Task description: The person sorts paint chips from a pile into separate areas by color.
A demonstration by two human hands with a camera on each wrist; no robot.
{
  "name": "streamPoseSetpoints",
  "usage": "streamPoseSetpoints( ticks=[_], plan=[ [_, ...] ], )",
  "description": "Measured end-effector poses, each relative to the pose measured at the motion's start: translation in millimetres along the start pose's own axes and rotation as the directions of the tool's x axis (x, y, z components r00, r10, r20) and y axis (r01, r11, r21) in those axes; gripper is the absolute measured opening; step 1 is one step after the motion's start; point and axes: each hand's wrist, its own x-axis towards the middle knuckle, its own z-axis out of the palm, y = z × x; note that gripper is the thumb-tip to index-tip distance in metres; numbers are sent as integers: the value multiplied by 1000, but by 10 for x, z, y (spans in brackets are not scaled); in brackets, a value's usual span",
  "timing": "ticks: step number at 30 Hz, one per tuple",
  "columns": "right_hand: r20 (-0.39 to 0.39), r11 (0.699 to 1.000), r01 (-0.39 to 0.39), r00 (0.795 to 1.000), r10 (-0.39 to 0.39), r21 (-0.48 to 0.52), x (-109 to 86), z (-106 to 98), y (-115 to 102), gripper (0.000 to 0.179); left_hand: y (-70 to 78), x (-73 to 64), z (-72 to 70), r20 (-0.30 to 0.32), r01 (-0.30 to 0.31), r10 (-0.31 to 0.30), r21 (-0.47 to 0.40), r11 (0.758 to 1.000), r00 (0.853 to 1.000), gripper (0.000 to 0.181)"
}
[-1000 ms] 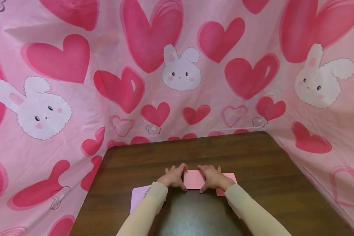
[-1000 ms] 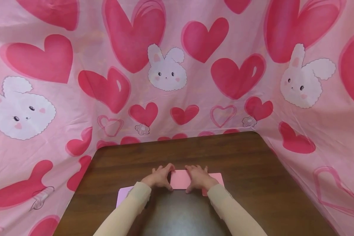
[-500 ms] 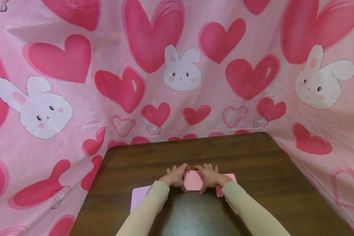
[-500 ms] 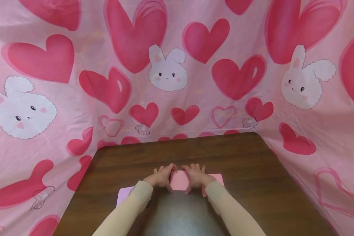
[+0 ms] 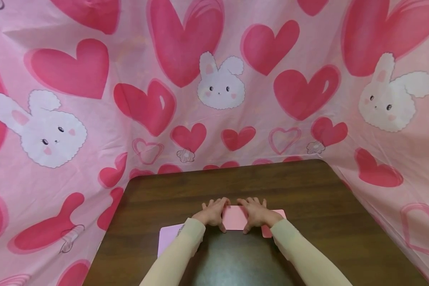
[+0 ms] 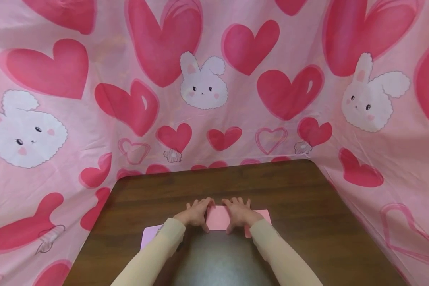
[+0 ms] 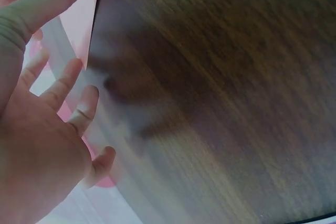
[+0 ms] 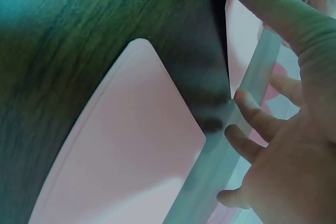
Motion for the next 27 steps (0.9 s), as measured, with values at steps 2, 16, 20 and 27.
streamPoseSetpoints(
  ticks=[2,16,20,27],
  plan=[
    [13,1000,-7,1000,7,26,10,0,5,109,4,-4,-6,-1,-9,9,5,1000,1000,86],
    [46,996,-8,999,4,85,27,11,50,111,77,-30,-18,-15,-27,28,67,997,1000,87],
    [30,996,20,999,-22,83,13,21,64,111,56,-30,-22,-9,-27,28,49,998,1000,86],
    [-1,999,43,999,-43,25,-28,21,87,108,-22,-37,9,-31,-12,12,-8,1000,999,85]
  ],
)
